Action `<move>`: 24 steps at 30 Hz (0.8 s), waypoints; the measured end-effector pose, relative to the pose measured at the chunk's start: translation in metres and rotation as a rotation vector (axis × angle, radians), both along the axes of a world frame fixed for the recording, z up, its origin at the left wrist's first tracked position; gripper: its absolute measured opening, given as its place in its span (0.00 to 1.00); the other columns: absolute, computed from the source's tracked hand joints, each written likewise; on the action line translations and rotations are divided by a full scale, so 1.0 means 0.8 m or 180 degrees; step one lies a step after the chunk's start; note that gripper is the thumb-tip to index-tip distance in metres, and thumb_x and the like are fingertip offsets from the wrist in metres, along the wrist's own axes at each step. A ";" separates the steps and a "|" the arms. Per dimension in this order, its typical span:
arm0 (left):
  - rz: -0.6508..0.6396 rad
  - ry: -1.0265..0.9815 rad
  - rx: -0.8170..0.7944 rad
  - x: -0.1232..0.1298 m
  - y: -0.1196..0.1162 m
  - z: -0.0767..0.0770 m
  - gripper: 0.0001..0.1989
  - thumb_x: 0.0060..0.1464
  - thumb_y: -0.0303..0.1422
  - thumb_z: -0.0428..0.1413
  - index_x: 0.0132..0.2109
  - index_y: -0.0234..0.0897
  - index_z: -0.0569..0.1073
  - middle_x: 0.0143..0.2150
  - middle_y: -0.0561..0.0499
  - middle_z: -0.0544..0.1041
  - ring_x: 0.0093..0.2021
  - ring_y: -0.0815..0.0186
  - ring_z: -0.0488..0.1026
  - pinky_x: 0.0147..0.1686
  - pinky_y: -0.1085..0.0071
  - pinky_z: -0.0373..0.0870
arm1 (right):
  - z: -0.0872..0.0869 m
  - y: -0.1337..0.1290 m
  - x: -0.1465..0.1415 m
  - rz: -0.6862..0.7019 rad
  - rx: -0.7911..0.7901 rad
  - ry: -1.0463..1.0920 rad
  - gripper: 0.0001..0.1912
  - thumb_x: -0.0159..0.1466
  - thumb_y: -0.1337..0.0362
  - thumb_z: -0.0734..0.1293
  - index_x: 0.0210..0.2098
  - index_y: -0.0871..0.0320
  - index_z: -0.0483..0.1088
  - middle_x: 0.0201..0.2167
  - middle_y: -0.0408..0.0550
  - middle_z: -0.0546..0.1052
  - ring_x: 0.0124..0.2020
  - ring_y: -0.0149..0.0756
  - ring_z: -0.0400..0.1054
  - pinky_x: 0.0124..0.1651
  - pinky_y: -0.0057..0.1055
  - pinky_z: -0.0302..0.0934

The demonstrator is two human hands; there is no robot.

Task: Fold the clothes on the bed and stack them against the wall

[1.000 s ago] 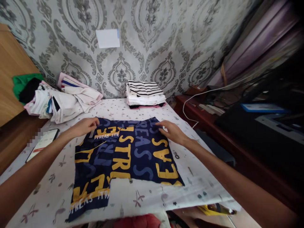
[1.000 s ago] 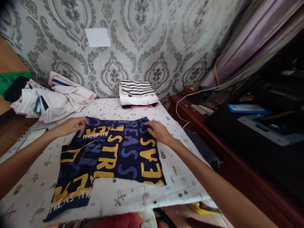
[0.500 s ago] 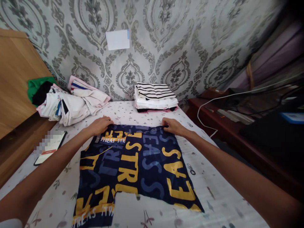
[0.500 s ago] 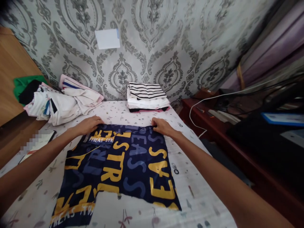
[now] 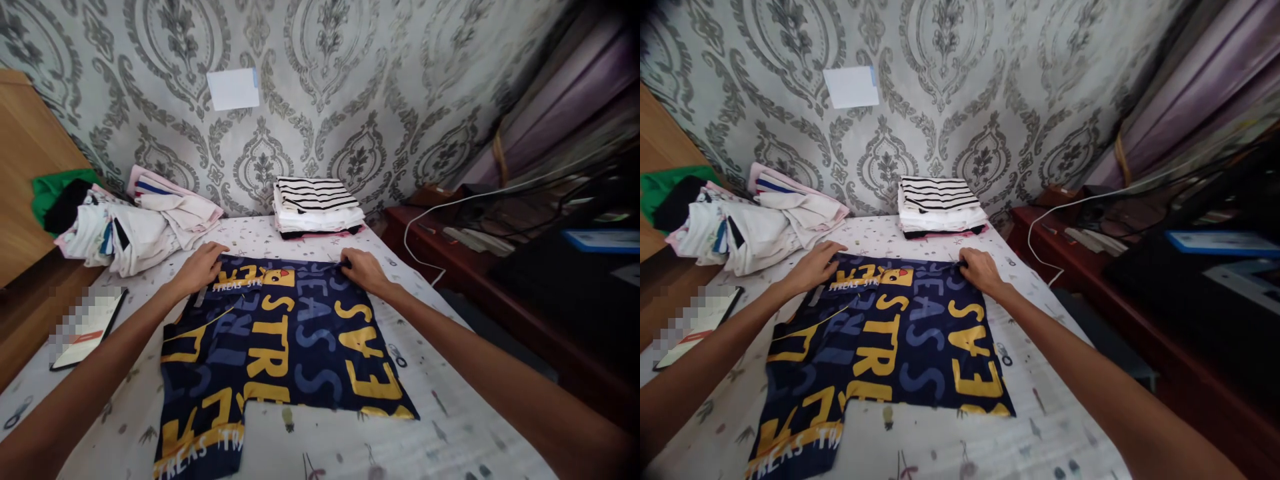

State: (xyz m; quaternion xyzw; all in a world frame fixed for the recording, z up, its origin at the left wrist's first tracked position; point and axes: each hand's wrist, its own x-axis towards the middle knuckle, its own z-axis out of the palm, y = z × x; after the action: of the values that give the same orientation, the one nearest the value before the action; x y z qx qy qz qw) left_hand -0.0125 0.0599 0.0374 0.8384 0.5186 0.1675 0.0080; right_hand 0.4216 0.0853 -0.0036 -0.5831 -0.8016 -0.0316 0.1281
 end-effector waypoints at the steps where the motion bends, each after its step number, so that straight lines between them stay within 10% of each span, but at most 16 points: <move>1: -0.0116 0.0007 -0.0081 0.004 -0.010 0.004 0.17 0.61 0.35 0.45 0.53 0.38 0.70 0.52 0.43 0.73 0.53 0.55 0.69 0.55 0.59 0.66 | -0.002 0.000 0.002 -0.0004 -0.0015 0.0056 0.09 0.56 0.68 0.63 0.37 0.56 0.69 0.35 0.51 0.77 0.36 0.43 0.69 0.37 0.34 0.55; 5: -0.0579 0.0460 -0.0535 0.023 -0.046 0.006 0.16 0.62 0.43 0.50 0.48 0.38 0.72 0.47 0.44 0.74 0.49 0.55 0.71 0.49 0.62 0.68 | -0.009 0.001 0.010 0.0246 0.0132 0.0228 0.16 0.53 0.70 0.64 0.42 0.55 0.69 0.36 0.49 0.77 0.36 0.42 0.69 0.40 0.34 0.57; 9: -0.0414 0.0914 -0.0415 0.035 -0.055 -0.008 0.12 0.61 0.31 0.48 0.48 0.37 0.72 0.48 0.42 0.75 0.50 0.55 0.71 0.48 0.62 0.68 | -0.014 -0.003 0.013 0.0520 0.0347 0.0091 0.13 0.54 0.70 0.64 0.39 0.56 0.70 0.37 0.52 0.77 0.39 0.45 0.70 0.45 0.38 0.57; 24: 0.0087 0.0013 -0.0223 0.040 -0.075 0.012 0.16 0.62 0.33 0.44 0.48 0.41 0.75 0.50 0.46 0.79 0.48 0.54 0.75 0.47 0.62 0.70 | -0.011 -0.039 0.016 0.0519 0.0319 -0.0046 0.13 0.63 0.70 0.60 0.40 0.58 0.76 0.39 0.54 0.79 0.45 0.47 0.71 0.54 0.43 0.55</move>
State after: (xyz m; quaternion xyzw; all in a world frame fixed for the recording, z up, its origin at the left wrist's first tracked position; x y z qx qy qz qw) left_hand 0.0196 0.0001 0.0467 0.8308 0.5355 0.1476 0.0341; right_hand 0.4348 0.0544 -0.0127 -0.5085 -0.8447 -0.0653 0.1535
